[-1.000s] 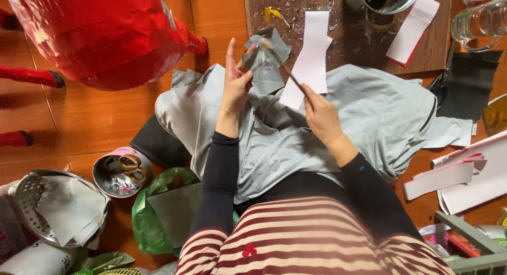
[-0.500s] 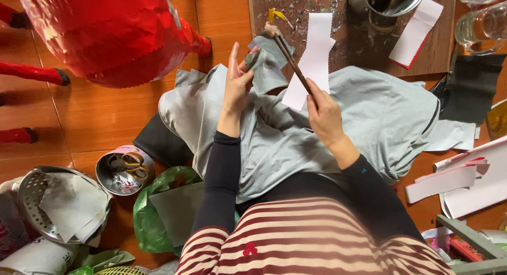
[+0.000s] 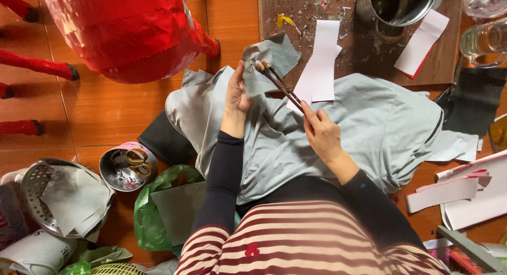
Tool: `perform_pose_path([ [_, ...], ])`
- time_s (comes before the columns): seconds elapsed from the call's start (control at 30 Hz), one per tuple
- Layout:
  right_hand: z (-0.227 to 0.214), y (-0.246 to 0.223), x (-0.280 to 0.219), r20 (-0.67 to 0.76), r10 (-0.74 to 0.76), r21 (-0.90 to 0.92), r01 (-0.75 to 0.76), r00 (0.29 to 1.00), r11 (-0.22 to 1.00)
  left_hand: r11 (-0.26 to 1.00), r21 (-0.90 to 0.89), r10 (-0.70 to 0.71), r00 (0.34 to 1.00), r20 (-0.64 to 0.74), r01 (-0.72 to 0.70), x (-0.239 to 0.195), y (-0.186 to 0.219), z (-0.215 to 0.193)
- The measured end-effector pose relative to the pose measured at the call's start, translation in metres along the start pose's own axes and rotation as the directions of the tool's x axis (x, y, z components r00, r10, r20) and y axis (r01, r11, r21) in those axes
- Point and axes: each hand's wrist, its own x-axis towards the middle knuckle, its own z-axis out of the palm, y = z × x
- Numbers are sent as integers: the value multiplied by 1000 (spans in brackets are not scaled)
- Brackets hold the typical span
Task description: Creating a traditional paper craft by cutting and gluing paper onto a frame.
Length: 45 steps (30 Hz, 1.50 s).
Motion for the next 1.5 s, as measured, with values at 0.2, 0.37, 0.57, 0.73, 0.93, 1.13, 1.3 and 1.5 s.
perform_pose_path([
  [0.2,4,2,-2,30,27,-17,-26,999,1000,971,228,-62,998,-23,65,-16,-1,41],
  [0.37,13,9,-5,47,43,-49,-41,998,998,965,263,-24,999,46,11,-18,-7,55],
  [0.57,10,8,20,104,125,-107,-114,987,988,939,341,-38,998,-43,51,0,-17,3],
  [0.73,7,-1,7,19,100,-65,-98,995,993,956,285,-55,998,-34,63,-4,-11,20],
  [0.93,7,-10,-30,154,-10,-7,12,988,1000,970,240,27,999,-30,-19,2,-8,-9],
  [1.13,2,-14,-20,75,11,-55,-7,997,998,988,156,-21,1000,14,19,-13,-2,44],
  [1.3,4,9,-30,121,-56,-46,62,991,997,995,70,63,993,99,-70,-3,1,9],
  [1.5,3,10,-19,11,113,-43,-112,994,993,995,81,57,994,88,-65,-10,-2,38],
])
